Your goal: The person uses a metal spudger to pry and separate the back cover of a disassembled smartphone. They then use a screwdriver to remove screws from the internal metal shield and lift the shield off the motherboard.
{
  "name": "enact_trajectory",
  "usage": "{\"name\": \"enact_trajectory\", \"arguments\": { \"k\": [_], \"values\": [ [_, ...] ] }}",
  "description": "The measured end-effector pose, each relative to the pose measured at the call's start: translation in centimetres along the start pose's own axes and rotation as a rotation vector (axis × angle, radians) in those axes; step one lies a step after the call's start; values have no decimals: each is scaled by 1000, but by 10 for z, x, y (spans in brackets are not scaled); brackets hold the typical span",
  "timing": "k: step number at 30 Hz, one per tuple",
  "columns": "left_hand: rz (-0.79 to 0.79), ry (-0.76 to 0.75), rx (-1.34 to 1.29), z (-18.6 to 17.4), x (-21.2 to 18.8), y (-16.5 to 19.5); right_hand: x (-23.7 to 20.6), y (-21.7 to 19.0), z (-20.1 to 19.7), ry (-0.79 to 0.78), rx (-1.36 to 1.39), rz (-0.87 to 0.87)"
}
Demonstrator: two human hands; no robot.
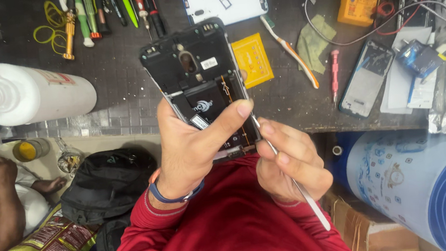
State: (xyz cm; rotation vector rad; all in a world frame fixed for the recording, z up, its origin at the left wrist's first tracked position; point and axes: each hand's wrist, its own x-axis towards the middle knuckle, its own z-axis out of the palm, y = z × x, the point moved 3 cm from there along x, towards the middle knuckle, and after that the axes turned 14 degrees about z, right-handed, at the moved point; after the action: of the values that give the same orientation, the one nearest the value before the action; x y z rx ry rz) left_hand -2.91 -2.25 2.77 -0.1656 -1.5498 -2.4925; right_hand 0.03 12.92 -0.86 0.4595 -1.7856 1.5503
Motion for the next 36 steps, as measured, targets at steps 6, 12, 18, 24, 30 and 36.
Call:
{"name": "enact_trajectory", "arguments": {
  "k": [6,12,18,24,30,36],
  "values": [
    [-49,43,-80,0,-6,-2,-2,0,-1,10,-8,-37],
    [-52,45,-73,1,-4,-3,-2,-7,-9,-105,-98,2],
    [-31,13,-97,2,-3,-2,-4,-7,-10,-89,-83,51],
    [-22,53,-74,5,-1,-2,-10,-4,-6,-5,54,60],
    [0,31,-63,3,-2,0,-10,-5,-9,-13,102,89],
    [13,2,-31,1,-2,-2,-3,-3,-6,-9,76,108]
  ]
}}
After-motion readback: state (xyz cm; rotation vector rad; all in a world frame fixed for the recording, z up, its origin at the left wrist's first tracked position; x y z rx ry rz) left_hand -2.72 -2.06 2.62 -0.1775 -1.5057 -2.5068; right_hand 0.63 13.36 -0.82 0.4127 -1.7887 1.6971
